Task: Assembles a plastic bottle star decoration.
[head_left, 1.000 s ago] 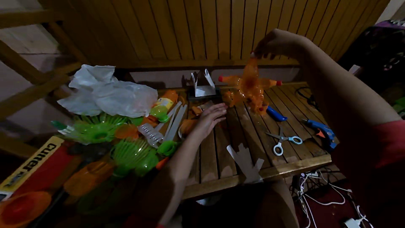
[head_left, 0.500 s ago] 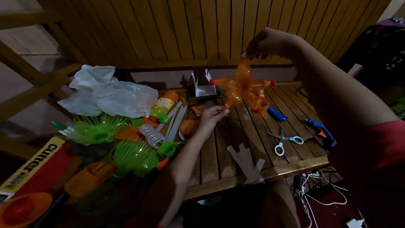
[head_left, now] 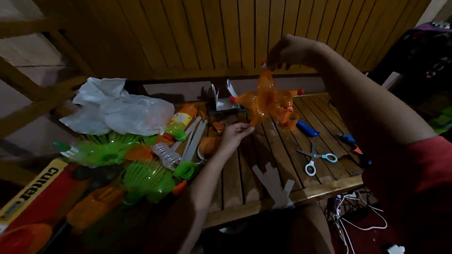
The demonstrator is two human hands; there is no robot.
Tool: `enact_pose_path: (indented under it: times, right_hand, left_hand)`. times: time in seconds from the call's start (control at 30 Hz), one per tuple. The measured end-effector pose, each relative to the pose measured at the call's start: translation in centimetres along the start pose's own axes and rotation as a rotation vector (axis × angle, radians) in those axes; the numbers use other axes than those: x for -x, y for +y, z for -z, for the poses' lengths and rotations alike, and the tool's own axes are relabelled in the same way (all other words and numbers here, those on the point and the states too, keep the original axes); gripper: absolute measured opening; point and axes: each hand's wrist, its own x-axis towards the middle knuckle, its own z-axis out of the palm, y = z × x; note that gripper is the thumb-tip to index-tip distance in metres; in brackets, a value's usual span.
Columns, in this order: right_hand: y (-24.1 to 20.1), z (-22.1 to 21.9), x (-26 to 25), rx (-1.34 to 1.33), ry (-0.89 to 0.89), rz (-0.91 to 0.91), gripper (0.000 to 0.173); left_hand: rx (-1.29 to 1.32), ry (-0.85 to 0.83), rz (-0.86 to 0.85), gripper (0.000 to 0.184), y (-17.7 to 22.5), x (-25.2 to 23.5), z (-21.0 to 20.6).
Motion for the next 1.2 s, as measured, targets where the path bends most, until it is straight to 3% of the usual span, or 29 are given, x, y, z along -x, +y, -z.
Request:
enact_pose_path:
  times: [0.17,0.2,0.27,0.33,0.47,0.63,0.77,0.9,0.97,1.1,1.2]
  right_hand:
    - [-0.2,-0.2,0.0,-0.008,-0.004,0.002,0.026]
    - [-0.3,-0.3,0.0,-0.019,0.004,0.0,0.027]
    - [-0.2,-0.3,0.4,-0.074,0.034,0.003,0.033]
    - [0.7,-0.1,1.1,-0.16,0.078,0.019,0.042]
    - [5.1,-0.6,4.5,-0.211,0.173,-0.073,0.061]
    - [12.3,-5.8,8.1,-0.38,0.187,0.019,0.045]
    - [14.9,-9.2,7.5,-0.398,0.206,-0.026,0.05]
    - [16.4,-11.8,7.0,-0.572,0.329,0.118,0.023]
    - [16.8,-12.6,7.0,-0.669,0.387,0.15,0.023]
    - [16.9,-12.7,6.8,-0.802,0.441,0.191,0.039]
    - [16.5,-13.0,6.7,-0.902,0.46,0.208,0.028]
  left_hand:
    - [-0.029,0.012,-0.044,0.024,0.3,0.5,-0.3]
    - [-0.001,0.011,0.016,0.024,1.5,0.9,-0.4]
    - [0.083,-0.006,0.058,0.021,1.8,0.8,-0.2]
    - [0.177,-0.074,-0.036,0.013,-0.4,-0.5,0.6]
    - [0.247,-0.086,-0.049,0.012,-0.5,-0.6,0.8]
    - [0.23,-0.052,0.073,0.013,1.1,-0.1,0.3]
    - [0.244,-0.121,0.0,0.014,-0.7,-0.8,0.7]
    - [0.259,-0.129,0.01,0.011,-0.7,-0.8,0.9]
    - [0.252,-0.127,0.017,0.01,-0.7,-0.7,0.7]
    - [0.239,-0.134,0.03,0.009,-0.8,-0.8,0.6]
    - [0.237,-0.146,0.021,0.008,-0.9,-0.5,0.5]
